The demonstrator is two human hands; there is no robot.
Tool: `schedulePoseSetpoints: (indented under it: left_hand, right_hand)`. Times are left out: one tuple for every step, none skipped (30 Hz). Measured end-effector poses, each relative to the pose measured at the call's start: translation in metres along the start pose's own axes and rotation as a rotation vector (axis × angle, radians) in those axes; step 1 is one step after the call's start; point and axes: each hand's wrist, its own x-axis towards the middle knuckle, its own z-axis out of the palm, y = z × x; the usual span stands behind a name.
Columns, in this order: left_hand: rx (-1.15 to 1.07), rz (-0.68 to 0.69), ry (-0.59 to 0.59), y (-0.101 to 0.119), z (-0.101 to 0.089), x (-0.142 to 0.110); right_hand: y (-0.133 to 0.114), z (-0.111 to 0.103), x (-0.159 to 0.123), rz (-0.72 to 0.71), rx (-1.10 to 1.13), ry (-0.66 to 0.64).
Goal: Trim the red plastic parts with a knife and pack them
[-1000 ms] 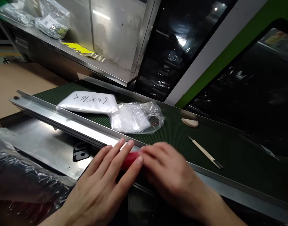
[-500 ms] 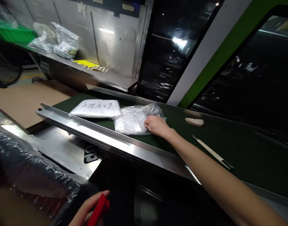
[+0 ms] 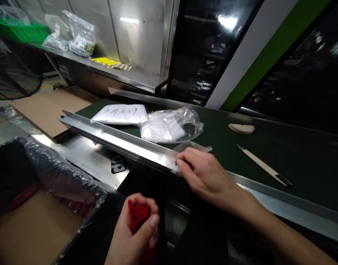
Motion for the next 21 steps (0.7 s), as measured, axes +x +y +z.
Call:
schedulePoseSetpoints:
  left_hand:
    - [0.040,0.050,-0.022,0.005,0.006,0.001]
    - [0.076,0.088,-0.037,0.008,0.010,0.002]
    - [0.109,0.108,-0.051,0.009,0.012,0.003]
    - [0.137,0.113,-0.060,0.008,0.013,0.004]
    - [0.164,0.104,-0.063,0.006,0.011,0.004]
    - [0.193,0.087,-0.057,0.002,0.009,0.004]
    - [0.228,0.068,-0.048,-0.002,0.005,0.003]
    - [0.268,0.057,-0.038,-0.007,0.001,0.002]
    - [0.314,0.053,-0.027,-0.011,-0.002,0.002]
    - [0.376,0.059,-0.012,-0.016,-0.006,0.003]
    - [0.447,0.075,0.001,-0.020,-0.009,0.003]
    - [0.520,0.096,0.013,-0.023,-0.011,0.004]
    - [0.587,0.118,0.022,-0.025,-0.012,0.005]
    - [0.640,0.135,0.033,-0.027,-0.013,0.006]
    - [0.691,0.147,0.038,-0.029,-0.013,0.006]
    - [0.742,0.161,0.030,-0.030,-0.014,0.006]
    - [0.798,0.188,0.005,-0.032,-0.014,0.005]
    - [0.872,0.227,-0.038,-0.034,-0.014,0.004]
    - [0.953,0.278,-0.087,-0.036,-0.015,0.002]
    - [1.029,0.332,-0.135,-0.038,-0.016,0.000]
    - [1.087,0.378,-0.171,-0.040,-0.017,-0.001]
  right_hand:
    - [-0.011,0.008,-0.015,-0.008,0.063,-0.006]
    - [-0.019,0.016,-0.029,-0.011,0.136,-0.013]
    - [-0.024,0.025,-0.042,-0.010,0.212,-0.018]
    - [-0.028,0.034,-0.053,-0.003,0.282,-0.017]
    - [-0.029,0.043,-0.062,0.014,0.337,-0.008]
    - [-0.028,0.051,-0.069,0.040,0.371,0.016]
    - [-0.026,0.058,-0.076,0.075,0.381,0.051]
    - [-0.023,0.064,-0.081,0.112,0.377,0.093]
    - [-0.020,0.069,-0.086,0.146,0.369,0.132]
    - [-0.018,0.073,-0.090,0.175,0.361,0.166]
    - [-0.016,0.076,-0.093,0.193,0.352,0.194]
    - [-0.015,0.079,-0.096,0.204,0.345,0.219]
    - [-0.016,0.080,-0.099,0.211,0.339,0.244]
    - [-0.017,0.081,-0.101,0.216,0.336,0.275]
    - [-0.019,0.081,-0.102,0.220,0.337,0.305]
    - [-0.021,0.081,-0.103,0.221,0.345,0.310]
    - [-0.024,0.080,-0.104,0.216,0.365,0.271]
    - [-0.026,0.079,-0.104,0.200,0.397,0.198]
    - [-0.028,0.079,-0.104,0.177,0.437,0.112]
    - [-0.029,0.078,-0.105,0.151,0.480,0.030]
    - [-0.029,0.078,-0.106,0.126,0.521,-0.029]
